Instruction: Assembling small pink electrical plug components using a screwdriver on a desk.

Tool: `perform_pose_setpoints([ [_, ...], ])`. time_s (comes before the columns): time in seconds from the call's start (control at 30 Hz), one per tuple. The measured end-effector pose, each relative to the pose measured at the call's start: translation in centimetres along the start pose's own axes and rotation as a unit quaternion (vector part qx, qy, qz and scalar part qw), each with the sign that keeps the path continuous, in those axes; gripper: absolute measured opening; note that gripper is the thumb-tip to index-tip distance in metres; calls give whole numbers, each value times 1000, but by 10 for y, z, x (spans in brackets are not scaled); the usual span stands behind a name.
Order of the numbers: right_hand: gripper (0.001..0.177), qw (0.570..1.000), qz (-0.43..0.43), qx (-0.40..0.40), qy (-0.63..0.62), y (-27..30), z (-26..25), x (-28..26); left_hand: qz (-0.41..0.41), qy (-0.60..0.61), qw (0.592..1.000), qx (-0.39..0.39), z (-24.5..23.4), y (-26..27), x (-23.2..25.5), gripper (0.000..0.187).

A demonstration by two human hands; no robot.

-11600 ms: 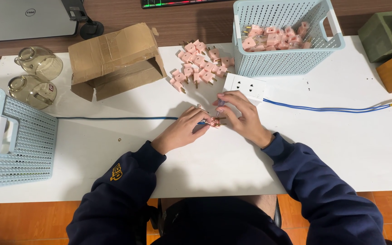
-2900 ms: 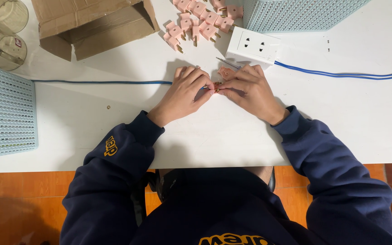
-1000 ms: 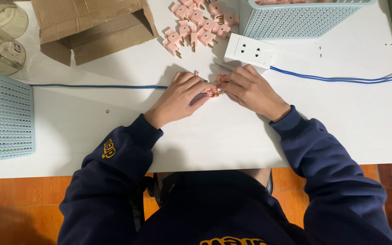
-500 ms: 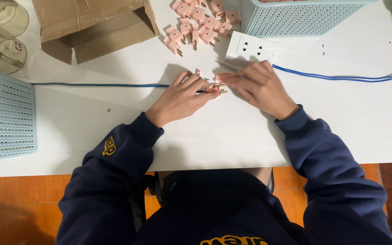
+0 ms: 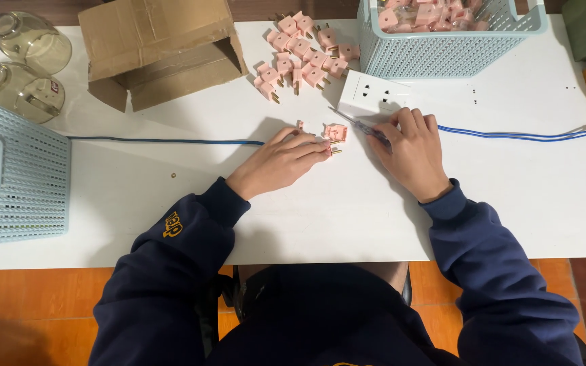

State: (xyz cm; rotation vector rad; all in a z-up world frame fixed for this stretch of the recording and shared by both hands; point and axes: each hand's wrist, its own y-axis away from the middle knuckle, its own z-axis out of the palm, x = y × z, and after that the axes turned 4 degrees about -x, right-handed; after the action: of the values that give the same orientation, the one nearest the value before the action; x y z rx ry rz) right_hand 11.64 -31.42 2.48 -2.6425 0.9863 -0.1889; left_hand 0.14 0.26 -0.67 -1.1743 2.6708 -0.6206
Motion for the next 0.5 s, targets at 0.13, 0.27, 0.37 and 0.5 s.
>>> perform_pose_setpoints([
  [0.13,23,997,27,28,-61,-1,-6,-3,7,20,1000,9,8,3,-3,27],
  [0.27,26,966,95,32,-238,-5,-12,1,0,36,999,10,-3,-2,1,29],
  [0.37,25,915,83,88,-385,-21,-23,0,-15,59,998,2,-17,-8,4,32],
  [0.5,19,853,40,133,-503,-47,-35,-14,-1,79,997,13,-12,-6,0,26],
])
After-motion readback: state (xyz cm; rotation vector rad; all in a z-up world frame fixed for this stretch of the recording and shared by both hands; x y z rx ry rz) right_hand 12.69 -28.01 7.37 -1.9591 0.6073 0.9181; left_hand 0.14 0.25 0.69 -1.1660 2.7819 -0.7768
